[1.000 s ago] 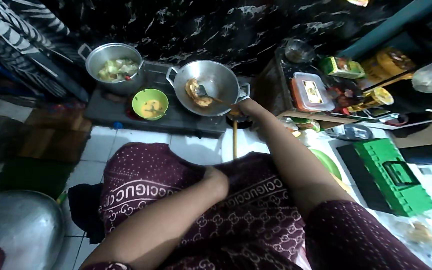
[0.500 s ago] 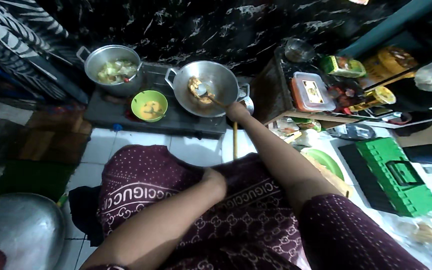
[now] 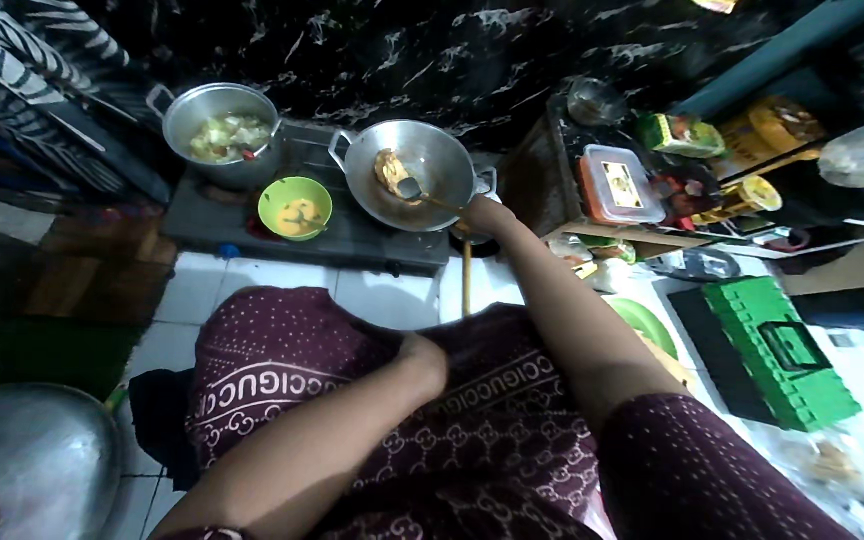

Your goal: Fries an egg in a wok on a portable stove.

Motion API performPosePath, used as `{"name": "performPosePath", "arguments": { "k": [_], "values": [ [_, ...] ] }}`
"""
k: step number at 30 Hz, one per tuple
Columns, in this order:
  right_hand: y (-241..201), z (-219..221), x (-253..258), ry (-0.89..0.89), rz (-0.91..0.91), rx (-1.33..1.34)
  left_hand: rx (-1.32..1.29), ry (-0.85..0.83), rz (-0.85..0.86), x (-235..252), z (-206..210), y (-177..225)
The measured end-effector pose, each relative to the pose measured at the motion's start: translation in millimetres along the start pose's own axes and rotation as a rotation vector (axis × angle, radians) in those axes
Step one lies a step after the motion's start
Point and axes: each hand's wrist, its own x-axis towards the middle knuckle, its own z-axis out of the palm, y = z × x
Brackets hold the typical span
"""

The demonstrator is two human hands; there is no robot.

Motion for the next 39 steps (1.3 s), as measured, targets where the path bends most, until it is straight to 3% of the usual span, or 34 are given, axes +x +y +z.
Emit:
{"name": "performPosePath", "arguments": {
  "k": [4,8,12,17,21,29,39],
  "values": [
    [3,5,9,-0.007,0.005,-0.008,0.020,0.030,0.009,3,2,-2],
    [10,-24,-1,-0.036,-0.094,-0.130,-0.016,0.001,0.009,-12,-7,0],
    [14,-41,-10,0.104,-0.017,0.019,-0.016,-0.009,0.024,-7,-3,-3],
    [-1,-19,32,0.147,-0.006,0.211,-0.046,-0.018,-0.034,10,9,-7],
    [-5,7,64,0.111,-0.187,0.158,-0.043,-0.028,-0.003,2,3,-13],
    [-51,1,21,-0.011,-0.113,-0.013,-0.101,-0.049,-0.052,2,7,-14],
    [-24,-11,30,0.061,-0.109,0.069,-0.084,-0.029,-0.029,2,8,-8]
  ]
}}
